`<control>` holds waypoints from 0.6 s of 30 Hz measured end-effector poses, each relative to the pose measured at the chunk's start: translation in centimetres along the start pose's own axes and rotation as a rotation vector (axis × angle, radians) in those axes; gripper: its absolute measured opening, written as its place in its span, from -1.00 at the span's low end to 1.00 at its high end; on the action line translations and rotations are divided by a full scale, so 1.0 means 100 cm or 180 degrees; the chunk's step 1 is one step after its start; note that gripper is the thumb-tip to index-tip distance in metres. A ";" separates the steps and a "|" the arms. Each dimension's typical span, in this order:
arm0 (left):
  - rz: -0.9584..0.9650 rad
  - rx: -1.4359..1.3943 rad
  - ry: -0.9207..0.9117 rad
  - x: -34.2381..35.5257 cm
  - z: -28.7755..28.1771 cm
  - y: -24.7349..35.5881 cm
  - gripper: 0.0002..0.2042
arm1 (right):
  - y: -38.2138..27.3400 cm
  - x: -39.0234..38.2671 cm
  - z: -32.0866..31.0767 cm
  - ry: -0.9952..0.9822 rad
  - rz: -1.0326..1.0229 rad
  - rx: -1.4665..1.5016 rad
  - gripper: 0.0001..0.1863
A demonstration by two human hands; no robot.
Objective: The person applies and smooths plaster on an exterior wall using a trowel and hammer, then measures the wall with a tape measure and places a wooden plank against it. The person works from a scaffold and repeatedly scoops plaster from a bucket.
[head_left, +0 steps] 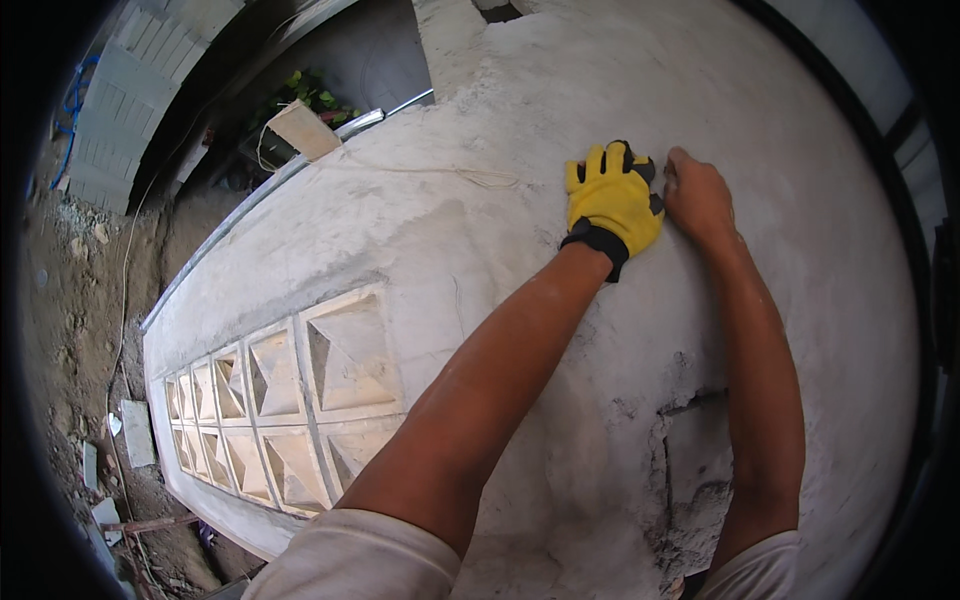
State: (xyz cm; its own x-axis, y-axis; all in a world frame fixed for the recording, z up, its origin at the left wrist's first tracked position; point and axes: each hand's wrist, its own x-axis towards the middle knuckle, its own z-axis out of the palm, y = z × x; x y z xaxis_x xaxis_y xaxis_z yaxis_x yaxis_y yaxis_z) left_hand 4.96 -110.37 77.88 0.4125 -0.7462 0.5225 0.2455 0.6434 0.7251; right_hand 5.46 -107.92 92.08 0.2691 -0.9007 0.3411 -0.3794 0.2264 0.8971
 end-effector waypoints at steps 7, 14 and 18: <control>0.0027 -0.0038 0.0078 0.000 0.007 -0.002 -0.55 | -0.004 -0.029 -0.015 -0.0336 -0.0386 -0.0771 -0.71; 0.0057 0.0088 0.0150 0.013 -0.002 0.000 -0.57 | 0.095 -0.172 -0.050 0.0633 -0.0043 -0.0492 -0.57; -0.0219 -0.0046 -0.0057 0.009 0.008 0.011 -0.64 | 0.133 -0.223 -0.069 0.0854 0.0587 -0.0594 -0.52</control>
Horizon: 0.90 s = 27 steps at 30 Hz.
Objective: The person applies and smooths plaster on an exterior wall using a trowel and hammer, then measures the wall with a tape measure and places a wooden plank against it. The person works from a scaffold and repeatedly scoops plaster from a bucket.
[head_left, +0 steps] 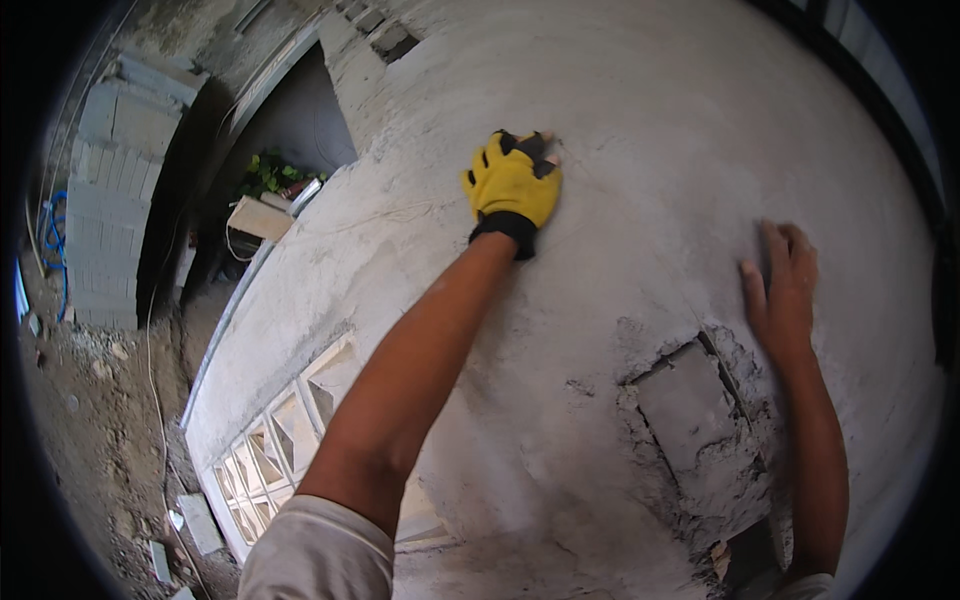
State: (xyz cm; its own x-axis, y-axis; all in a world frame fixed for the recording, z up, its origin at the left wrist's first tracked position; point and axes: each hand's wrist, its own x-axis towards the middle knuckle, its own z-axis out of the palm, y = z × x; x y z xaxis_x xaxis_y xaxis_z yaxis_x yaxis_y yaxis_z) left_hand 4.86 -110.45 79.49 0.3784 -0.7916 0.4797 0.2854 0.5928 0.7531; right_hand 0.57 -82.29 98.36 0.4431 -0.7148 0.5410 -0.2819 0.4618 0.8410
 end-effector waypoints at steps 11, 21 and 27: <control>0.2149 0.1949 -0.1307 0.090 -0.029 0.032 -0.61 | 0.002 0.009 0.026 0.0085 -0.0236 -0.0321 -0.52; 0.2007 0.0479 -0.1703 0.086 -0.036 0.011 -0.67 | 0.001 0.003 0.031 -0.0003 0.0080 -0.0049 -0.55; 0.3103 0.1450 -0.0730 0.028 -0.033 0.022 -0.72 | 0.000 0.006 0.025 -0.0085 0.0163 0.0065 -0.56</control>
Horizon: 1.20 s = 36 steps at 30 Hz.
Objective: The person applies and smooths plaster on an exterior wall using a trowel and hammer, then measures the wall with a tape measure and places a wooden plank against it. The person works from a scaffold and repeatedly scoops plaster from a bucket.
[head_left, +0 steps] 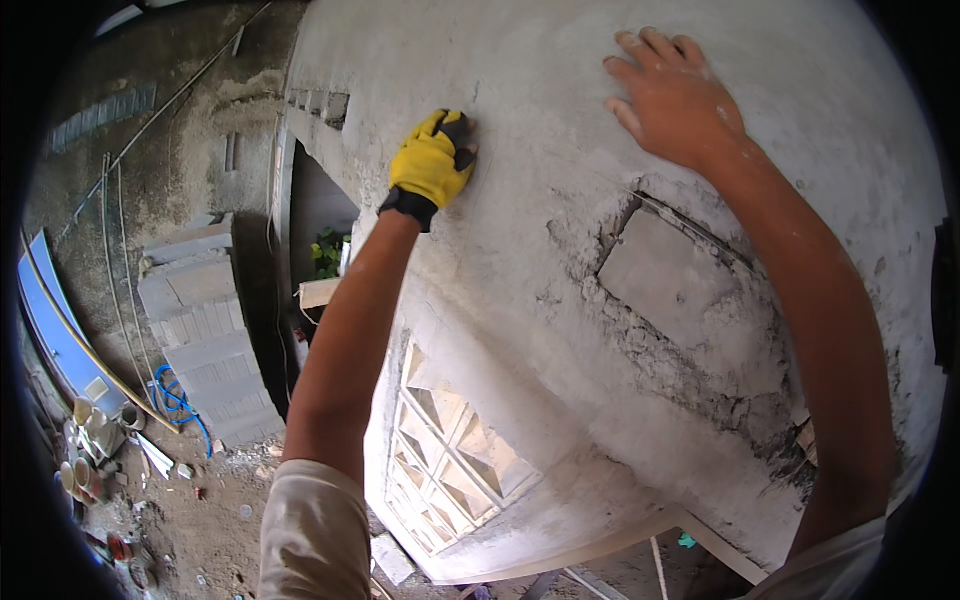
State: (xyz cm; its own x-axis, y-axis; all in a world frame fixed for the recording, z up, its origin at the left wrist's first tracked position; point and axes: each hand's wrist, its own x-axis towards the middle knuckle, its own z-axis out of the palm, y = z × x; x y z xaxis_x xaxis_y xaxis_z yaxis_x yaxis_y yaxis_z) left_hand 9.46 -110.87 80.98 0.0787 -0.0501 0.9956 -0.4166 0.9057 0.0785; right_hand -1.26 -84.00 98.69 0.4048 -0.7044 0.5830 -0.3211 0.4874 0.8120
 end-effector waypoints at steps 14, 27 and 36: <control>-0.0438 -0.2006 -0.1634 0.013 -0.028 -0.012 -0.87 | 0.001 -0.005 0.001 -0.0114 0.0125 -0.0005 -0.56; -0.2902 -0.1222 -0.0499 0.013 0.024 0.000 -0.56 | -0.001 -0.003 -0.005 -0.0182 0.0144 0.0083 -0.58; -0.2666 0.0436 -0.1664 0.044 0.014 0.021 -0.62 | -0.005 -0.004 -0.010 -0.0073 0.0094 0.0041 -0.59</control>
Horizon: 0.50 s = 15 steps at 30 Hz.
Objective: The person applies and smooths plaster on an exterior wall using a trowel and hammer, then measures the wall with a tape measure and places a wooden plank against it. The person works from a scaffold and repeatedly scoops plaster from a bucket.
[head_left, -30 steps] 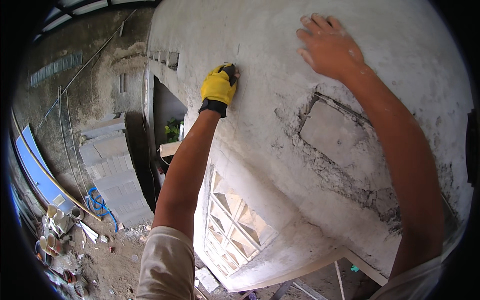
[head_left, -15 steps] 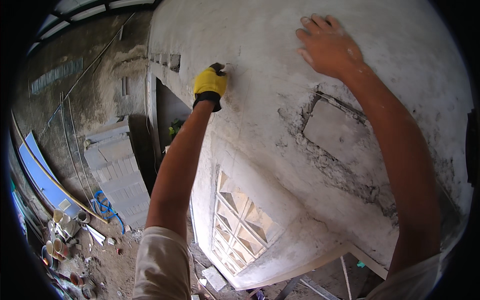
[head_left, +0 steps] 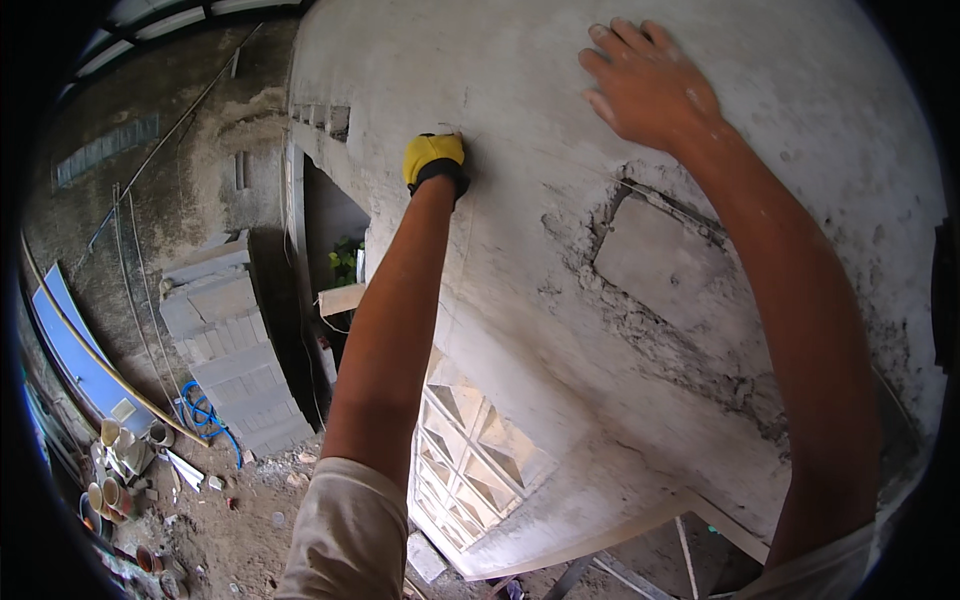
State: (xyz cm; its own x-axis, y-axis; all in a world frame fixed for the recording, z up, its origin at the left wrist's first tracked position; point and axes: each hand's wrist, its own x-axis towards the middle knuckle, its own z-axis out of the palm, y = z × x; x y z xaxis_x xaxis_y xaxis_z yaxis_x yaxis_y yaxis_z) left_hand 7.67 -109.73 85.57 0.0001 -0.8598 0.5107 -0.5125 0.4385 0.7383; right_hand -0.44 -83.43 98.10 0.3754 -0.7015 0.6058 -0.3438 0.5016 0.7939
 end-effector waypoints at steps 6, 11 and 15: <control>0.0800 0.0593 -0.0119 0.039 -0.001 -0.012 -0.62 | 0.007 0.010 -0.007 0.0361 -0.0292 0.0227 -0.65; 0.1052 0.0000 -0.1105 0.028 -0.009 0.002 -0.71 | 0.014 0.000 0.014 0.0738 -0.0519 0.0255 -0.73; 0.1516 0.0382 -0.0638 0.037 -0.015 -0.013 -0.63 | 0.000 0.005 -0.001 0.0196 -0.0178 -0.0018 -0.65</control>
State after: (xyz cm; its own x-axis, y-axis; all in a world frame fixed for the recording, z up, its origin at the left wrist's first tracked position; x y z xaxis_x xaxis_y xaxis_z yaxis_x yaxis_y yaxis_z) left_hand 9.62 -113.12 87.12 -0.4148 -0.6111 0.6742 -0.5105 0.7696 0.3835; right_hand -0.14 -83.74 98.40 0.4462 -0.6961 0.5624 -0.3159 0.4655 0.8268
